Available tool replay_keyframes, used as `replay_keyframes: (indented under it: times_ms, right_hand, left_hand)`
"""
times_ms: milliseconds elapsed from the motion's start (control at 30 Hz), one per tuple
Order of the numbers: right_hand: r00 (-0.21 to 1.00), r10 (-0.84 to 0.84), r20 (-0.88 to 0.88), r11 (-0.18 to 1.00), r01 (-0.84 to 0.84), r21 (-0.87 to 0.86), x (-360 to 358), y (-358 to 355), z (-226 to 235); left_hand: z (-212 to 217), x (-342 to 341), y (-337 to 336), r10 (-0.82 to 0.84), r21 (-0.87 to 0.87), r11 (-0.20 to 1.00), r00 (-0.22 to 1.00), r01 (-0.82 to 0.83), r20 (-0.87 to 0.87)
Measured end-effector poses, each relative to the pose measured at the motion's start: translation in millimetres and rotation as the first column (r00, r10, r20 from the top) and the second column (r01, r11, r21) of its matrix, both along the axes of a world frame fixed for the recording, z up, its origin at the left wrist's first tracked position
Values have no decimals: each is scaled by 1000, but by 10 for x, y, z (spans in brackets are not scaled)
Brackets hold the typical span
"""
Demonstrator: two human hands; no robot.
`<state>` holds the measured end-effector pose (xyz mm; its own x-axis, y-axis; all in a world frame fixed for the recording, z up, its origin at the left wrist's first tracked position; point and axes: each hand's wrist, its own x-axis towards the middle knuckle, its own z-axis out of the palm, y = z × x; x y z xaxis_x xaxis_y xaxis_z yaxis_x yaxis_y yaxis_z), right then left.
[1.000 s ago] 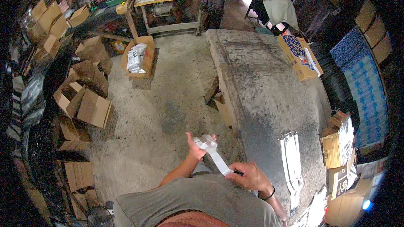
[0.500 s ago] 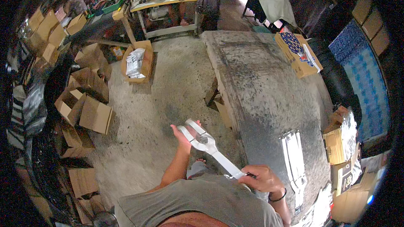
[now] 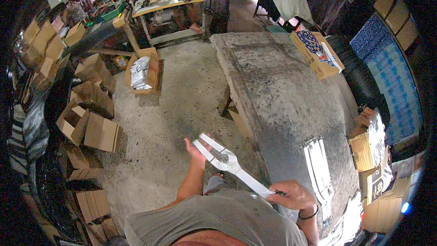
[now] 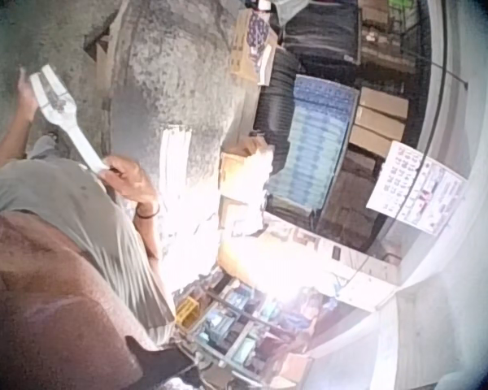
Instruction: The person attaches black plastic clips onto the ends of white straps by hand and arranges the completed straps in a row on the work table.
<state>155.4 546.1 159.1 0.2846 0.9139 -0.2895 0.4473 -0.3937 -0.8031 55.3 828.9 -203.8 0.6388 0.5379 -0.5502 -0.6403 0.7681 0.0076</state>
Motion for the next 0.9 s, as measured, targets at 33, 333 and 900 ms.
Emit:
replay_keyframes:
  times_ms: [33,333,900]
  right_hand:
    - [999,30,39,999,-30,10,10,10,30]
    - [990,128,56,992,-127,-19,66,4,179]
    - [995,82,63,995,-79,-56,82,-156,186]
  left_hand:
    - [-67,-6,16,20,3,1000,999,-20,43]
    - [98,20,180,72,-99,993,997,-70,19]
    - [-65,30,372,102,-69,993,991,-96,84]
